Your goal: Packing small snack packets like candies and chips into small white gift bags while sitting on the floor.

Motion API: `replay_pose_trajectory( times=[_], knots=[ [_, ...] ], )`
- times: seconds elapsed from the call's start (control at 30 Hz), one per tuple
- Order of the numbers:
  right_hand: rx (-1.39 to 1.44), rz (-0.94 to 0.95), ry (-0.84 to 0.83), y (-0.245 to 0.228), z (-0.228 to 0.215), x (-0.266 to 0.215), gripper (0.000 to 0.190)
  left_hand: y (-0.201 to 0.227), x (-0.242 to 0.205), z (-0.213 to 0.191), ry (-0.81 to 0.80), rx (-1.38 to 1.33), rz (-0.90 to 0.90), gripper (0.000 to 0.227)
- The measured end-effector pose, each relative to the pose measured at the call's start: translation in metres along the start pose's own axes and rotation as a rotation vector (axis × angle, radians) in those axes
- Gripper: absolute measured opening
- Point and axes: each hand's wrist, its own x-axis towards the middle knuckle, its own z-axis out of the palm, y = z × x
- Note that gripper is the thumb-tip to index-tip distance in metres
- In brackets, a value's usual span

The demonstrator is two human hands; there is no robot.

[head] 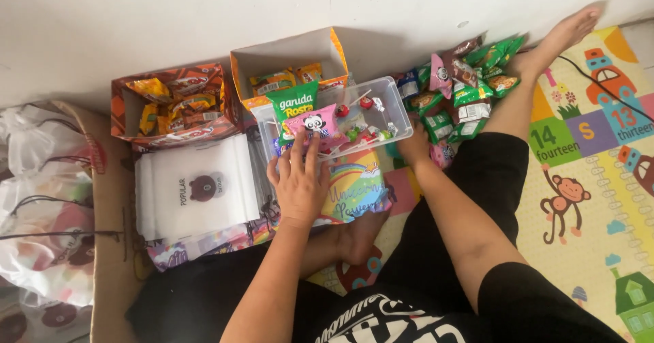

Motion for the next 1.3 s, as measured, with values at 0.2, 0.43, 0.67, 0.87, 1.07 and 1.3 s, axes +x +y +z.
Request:
replay_pose_trajectory(
  times=[0.2,0.43,0.67,0.87,1.07,1.3],
  knots=[
    [-0.422,-0.166,-0.015,-0.021,-0.043,-0.037,0.048,-0.001,-0.001,0.003,0.006,0.011,-0.005,0.066],
    [0.04,0.02,-0.096,-0.018,0.016,-0.022,0.052,-0.001,0.0,0.002,0.008,-0.004,-0.001,0.064],
    [0.112,0.046,-0.217,-0.131,-0.106,-0.109,0.057,-0.001,-0.001,0.0,0.004,-0.001,-0.005,0.065],
    [0.294,0.092,0.038,-0.106,-0.065,-0.068,0.041,-0.001,-0.001,0.002,-0.002,-0.016,-0.013,0.067],
    [0.489,0.14,0.267,-0.072,-0.015,-0.022,0.026,-0.001,0.0,0.0,-0.004,-0.009,-0.009,0.067],
    [1.185,0.25,0.673,-0.018,-0.04,0.079,0.055,-0.002,0.0,0.003,-0.005,-0.009,-0.007,0.068]
  ],
)
